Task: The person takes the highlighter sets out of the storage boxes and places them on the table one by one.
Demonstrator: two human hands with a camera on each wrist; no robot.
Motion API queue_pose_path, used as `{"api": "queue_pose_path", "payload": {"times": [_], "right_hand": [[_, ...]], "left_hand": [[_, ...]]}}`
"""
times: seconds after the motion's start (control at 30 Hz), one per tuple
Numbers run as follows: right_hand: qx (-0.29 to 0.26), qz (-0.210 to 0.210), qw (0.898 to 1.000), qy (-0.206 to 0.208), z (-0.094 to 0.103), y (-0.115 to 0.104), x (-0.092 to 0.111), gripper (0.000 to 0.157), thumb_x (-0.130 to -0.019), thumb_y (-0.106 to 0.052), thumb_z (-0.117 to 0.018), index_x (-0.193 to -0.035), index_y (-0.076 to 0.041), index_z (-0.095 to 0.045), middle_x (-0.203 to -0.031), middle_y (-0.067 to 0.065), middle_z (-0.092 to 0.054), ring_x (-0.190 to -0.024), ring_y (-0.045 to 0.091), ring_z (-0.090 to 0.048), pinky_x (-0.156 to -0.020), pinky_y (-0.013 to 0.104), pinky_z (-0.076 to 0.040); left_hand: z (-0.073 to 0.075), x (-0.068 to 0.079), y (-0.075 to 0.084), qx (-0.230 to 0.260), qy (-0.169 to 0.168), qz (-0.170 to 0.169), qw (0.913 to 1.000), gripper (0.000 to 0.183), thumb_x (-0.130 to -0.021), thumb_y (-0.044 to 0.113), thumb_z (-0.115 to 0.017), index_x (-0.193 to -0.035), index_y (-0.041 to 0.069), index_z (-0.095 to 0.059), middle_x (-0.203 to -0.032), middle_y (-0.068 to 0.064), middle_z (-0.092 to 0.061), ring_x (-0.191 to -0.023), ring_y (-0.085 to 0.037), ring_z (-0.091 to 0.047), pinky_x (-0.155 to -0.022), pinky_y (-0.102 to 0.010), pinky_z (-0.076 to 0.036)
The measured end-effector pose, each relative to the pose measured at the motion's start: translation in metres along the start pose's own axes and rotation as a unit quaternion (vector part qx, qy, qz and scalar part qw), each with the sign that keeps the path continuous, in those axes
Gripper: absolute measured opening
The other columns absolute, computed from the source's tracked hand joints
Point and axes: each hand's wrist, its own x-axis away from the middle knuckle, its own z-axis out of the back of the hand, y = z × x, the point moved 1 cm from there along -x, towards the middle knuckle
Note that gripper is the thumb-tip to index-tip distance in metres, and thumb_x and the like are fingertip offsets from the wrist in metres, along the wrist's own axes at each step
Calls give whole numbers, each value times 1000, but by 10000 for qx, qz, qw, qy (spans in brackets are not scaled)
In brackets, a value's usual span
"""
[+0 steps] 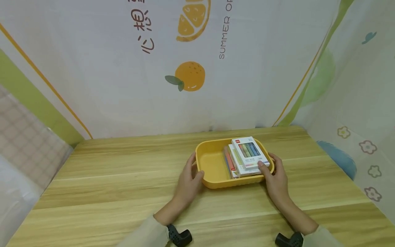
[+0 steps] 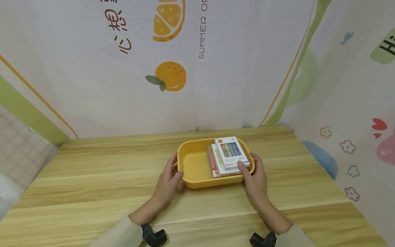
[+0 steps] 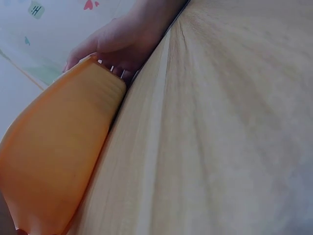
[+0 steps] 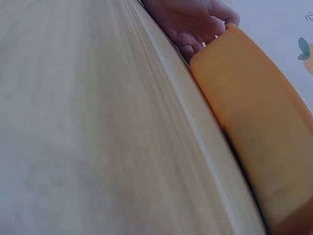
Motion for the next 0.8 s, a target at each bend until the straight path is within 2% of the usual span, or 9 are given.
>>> {"api": "queue_pose_path", "payload": {"times": [0.3,0.43,0.53,0.63,0.8], "right_hand": [[-283,-31,9996,-17,0,1,-1,62,-102,-35,-60,-155,-16,-34,-136,13,-55,-97,-8,-52,-78,4,-45],[-428,139,9990,-62,0,0,0,68,-102,-33,-59,-159,-18,-25,-142,15,-49,-100,-8,-53,-80,4,-45],[-471,314,9984,-62,-1,0,0,69,-103,-30,-58,-161,-19,-23,-147,15,-45,-107,-4,-53,-84,3,-45],[-274,382,9989,19,-1,-1,0,60,-103,-31,-58,-157,-18,-35,-151,12,-45,-118,1,-48,-90,4,-38],[154,447,9986,255,-1,-1,3,48,-102,-32,-60,-147,-15,-54,-150,11,-48,-129,13,-42,-89,20,-32]], "left_hand": [[0,0,0,-56,131,-15,9999,71,-96,11,-51,-161,10,-22,-163,-15,-35,-138,-32,-53,-100,-35,-55],[1,-1,-2,-40,123,-9,9999,70,-97,10,-51,-161,10,-22,-163,-15,-35,-139,-34,-52,-99,-35,-56],[1,-2,-3,-31,121,-48,9999,70,-97,11,-51,-161,9,-22,-162,-17,-35,-138,-36,-52,-99,-36,-56],[1,-3,-4,-11,114,-90,9999,70,-97,10,-51,-161,7,-22,-162,-18,-35,-138,-38,-52,-100,-37,-56],[0,-2,-4,-27,84,-19,10000,69,-98,11,-51,-161,9,-23,-162,-18,-35,-139,-37,-52,-99,-36,-56]]}}
